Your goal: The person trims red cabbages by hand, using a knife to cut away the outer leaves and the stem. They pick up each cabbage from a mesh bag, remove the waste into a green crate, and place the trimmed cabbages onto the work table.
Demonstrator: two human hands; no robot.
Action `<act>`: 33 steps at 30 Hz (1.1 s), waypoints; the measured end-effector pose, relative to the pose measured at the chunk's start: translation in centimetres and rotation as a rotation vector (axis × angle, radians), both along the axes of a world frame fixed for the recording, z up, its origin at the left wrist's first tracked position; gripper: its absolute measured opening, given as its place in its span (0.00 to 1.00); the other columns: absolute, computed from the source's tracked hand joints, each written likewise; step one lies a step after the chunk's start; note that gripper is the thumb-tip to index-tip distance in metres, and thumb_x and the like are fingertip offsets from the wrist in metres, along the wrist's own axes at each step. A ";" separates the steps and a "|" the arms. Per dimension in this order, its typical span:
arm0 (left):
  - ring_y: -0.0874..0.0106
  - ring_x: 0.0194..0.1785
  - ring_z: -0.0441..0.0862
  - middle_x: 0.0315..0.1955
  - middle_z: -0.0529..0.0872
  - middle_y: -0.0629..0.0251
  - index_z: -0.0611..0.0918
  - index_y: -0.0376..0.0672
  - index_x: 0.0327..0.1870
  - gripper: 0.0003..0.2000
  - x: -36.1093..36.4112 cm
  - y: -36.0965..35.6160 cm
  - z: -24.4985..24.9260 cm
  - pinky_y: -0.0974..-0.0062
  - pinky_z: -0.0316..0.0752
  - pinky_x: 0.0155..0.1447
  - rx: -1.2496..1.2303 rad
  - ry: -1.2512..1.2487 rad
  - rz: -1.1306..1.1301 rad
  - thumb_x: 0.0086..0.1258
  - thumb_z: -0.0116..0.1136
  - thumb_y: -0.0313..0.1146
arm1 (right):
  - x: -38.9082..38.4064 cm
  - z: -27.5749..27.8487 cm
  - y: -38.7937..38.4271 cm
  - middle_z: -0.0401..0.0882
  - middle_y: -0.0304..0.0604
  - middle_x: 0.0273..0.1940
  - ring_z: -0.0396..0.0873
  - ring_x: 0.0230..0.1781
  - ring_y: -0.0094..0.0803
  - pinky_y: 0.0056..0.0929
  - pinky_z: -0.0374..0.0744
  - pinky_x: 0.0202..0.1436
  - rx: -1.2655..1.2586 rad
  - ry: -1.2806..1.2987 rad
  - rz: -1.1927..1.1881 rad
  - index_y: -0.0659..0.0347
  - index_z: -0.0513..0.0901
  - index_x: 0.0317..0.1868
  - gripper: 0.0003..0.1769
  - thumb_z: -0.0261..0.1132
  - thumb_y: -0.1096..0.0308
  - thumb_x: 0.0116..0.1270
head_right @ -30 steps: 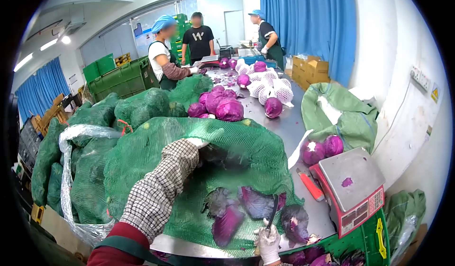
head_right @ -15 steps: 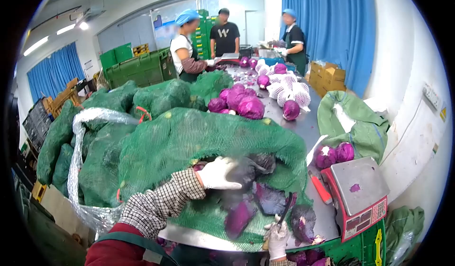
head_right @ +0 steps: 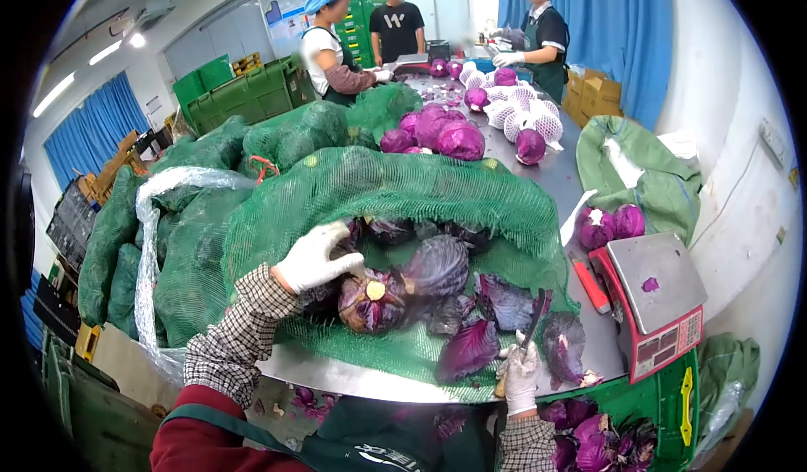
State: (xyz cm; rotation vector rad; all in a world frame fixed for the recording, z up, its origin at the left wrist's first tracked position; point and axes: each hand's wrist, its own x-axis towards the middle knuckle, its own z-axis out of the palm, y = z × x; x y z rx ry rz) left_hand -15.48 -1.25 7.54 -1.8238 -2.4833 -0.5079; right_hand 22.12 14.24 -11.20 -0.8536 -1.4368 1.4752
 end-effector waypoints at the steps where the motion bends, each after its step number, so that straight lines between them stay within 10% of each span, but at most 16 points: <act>1: 0.51 0.67 0.70 0.63 0.73 0.41 0.73 0.28 0.63 0.40 0.7 -0.3 -0.5 0.64 0.65 0.72 -0.021 -0.058 0.007 0.62 0.62 0.59 | 0.1 0.0 0.0 0.80 0.40 0.29 0.71 0.15 0.18 0.16 0.71 0.19 0.003 -0.012 -0.002 0.65 0.72 0.61 0.18 0.58 0.67 0.74; 8: 0.56 0.64 0.76 0.60 0.77 0.47 0.73 0.33 0.63 0.33 0.6 -5.1 -6.8 0.65 0.70 0.68 0.713 -0.292 0.013 0.56 0.74 0.35 | 0.2 -0.2 0.0 0.80 0.39 0.30 0.71 0.16 0.17 0.17 0.72 0.19 -0.032 0.005 0.005 0.63 0.70 0.62 0.19 0.58 0.68 0.74; 11: 0.60 0.56 0.81 0.53 0.82 0.51 0.80 0.36 0.55 0.25 2.7 -8.1 -7.0 0.68 0.75 0.62 0.590 -0.262 -0.041 0.56 0.74 0.32 | 0.1 -0.2 0.0 0.80 0.39 0.30 0.71 0.16 0.17 0.17 0.72 0.19 -0.045 0.017 0.010 0.63 0.70 0.62 0.19 0.58 0.68 0.74; 16: 0.46 0.72 0.61 0.67 0.65 0.35 0.61 0.23 0.69 0.53 5.1 -5.1 -8.9 0.56 0.58 0.75 0.069 -0.071 0.064 0.54 0.68 0.62 | 0.0 -0.3 0.1 0.80 0.40 0.31 0.72 0.16 0.18 0.18 0.72 0.18 -0.029 0.002 0.008 0.65 0.70 0.63 0.19 0.57 0.69 0.74; 22: 0.47 0.59 0.71 0.56 0.73 0.38 0.72 0.28 0.62 0.49 8.2 -3.2 -7.1 0.56 0.66 0.66 0.174 0.102 -0.254 0.45 0.73 0.60 | 0.7 -0.1 -0.3 0.82 0.45 0.32 0.74 0.17 0.21 0.20 0.73 0.18 -0.111 0.103 -0.061 0.67 0.69 0.63 0.22 0.59 0.67 0.72; 26: 0.53 0.66 0.68 0.67 0.65 0.47 0.63 0.37 0.71 0.55 7.8 -2.1 -8.8 0.59 0.60 0.73 0.146 0.070 -0.186 0.45 0.75 0.61 | 0.3 4.0 -4.5 0.83 0.44 0.36 0.74 0.20 0.19 0.18 0.74 0.23 -0.001 0.156 0.045 0.63 0.72 0.61 0.21 0.60 0.61 0.73; 28: 0.57 0.71 0.64 0.69 0.64 0.47 0.63 0.39 0.71 0.52 6.6 -0.3 -13.2 0.61 0.57 0.76 0.239 -0.878 -0.414 0.46 0.79 0.53 | -0.2 6.4 -6.7 0.83 0.45 0.38 0.74 0.20 0.19 0.19 0.75 0.23 0.001 0.175 0.119 0.63 0.72 0.61 0.21 0.59 0.61 0.74; 31: 0.55 0.73 0.63 0.67 0.68 0.43 0.65 0.34 0.70 0.53 8.5 -1.1 -8.7 0.61 0.59 0.75 0.102 -0.487 -0.266 0.45 0.77 0.56 | -2.1 8.0 -8.9 0.83 0.44 0.44 0.74 0.22 0.19 0.20 0.76 0.27 -0.074 0.081 0.199 0.62 0.73 0.63 0.21 0.60 0.64 0.73; 33: 0.57 0.70 0.68 0.66 0.69 0.45 0.65 0.33 0.69 0.50 7.7 -1.1 -10.7 0.62 0.62 0.74 0.176 -0.712 -0.190 0.48 0.78 0.51 | -3.7 7.1 -9.9 0.80 0.38 0.43 0.73 0.25 0.17 0.18 0.75 0.30 -0.211 0.091 0.258 0.61 0.74 0.64 0.20 0.60 0.72 0.72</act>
